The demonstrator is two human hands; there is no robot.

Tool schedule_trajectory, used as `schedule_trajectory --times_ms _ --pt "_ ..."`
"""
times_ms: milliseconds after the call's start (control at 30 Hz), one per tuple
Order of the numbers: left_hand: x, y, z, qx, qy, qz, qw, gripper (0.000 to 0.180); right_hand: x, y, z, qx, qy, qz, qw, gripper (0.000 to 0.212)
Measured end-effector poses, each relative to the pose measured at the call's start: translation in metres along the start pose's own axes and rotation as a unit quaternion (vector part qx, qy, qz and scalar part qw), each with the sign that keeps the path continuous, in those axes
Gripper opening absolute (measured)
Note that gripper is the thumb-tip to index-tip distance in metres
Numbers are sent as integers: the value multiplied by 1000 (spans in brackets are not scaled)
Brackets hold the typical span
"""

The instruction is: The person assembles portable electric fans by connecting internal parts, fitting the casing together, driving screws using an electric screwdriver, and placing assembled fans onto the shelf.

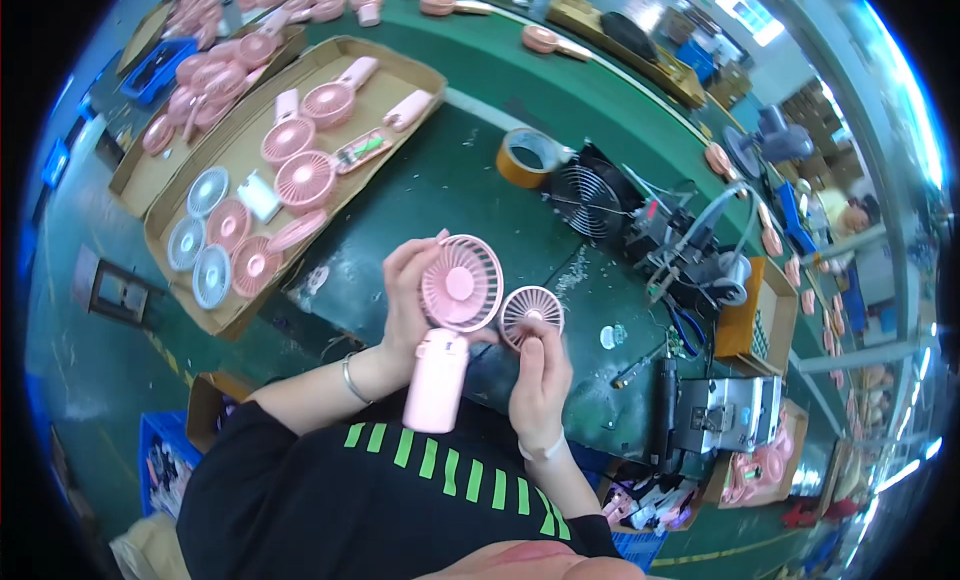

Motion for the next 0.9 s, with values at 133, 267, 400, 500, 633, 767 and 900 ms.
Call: schedule_trajectory --times_ms 133,267,400,500,633,767,900 --pt "-2 -5 14 4 -80 66 995 67 10 -63 30 -228 -212 -286 906 36" --pt "-3 -4 -4 -245 9 -21 969 79 25 -56 24 -120 -186 -255 941 42" --pt "-72 123 -46 -65 271 -164 946 39 19 -44 22 -70 -144 -260 952 50" --pt "-161 214 -43 -122 317 -443 830 33 12 -40 22 -65 -22 -211 975 54" --pt "-191 210 -20 -253 346 -462 776 42 8 -43 21 -70 -44 -211 974 55" --pt "-128 180 -47 -111 60 -439 889 34 9 -40 22 -53 -19 -198 979 54" --pt "-111 137 -36 -260 200 -283 901 33 9 -39 22 -55 -59 -210 974 52"
Point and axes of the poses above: each hand's wrist, its own z-axis away from the middle knuckle, its own y-axis out of the back of the hand, x = y × z, the point moved 9 cm from there along -z, towards the middle knuckle, and after that the axes turned 2 degrees about -y, right-handed, at the moved point
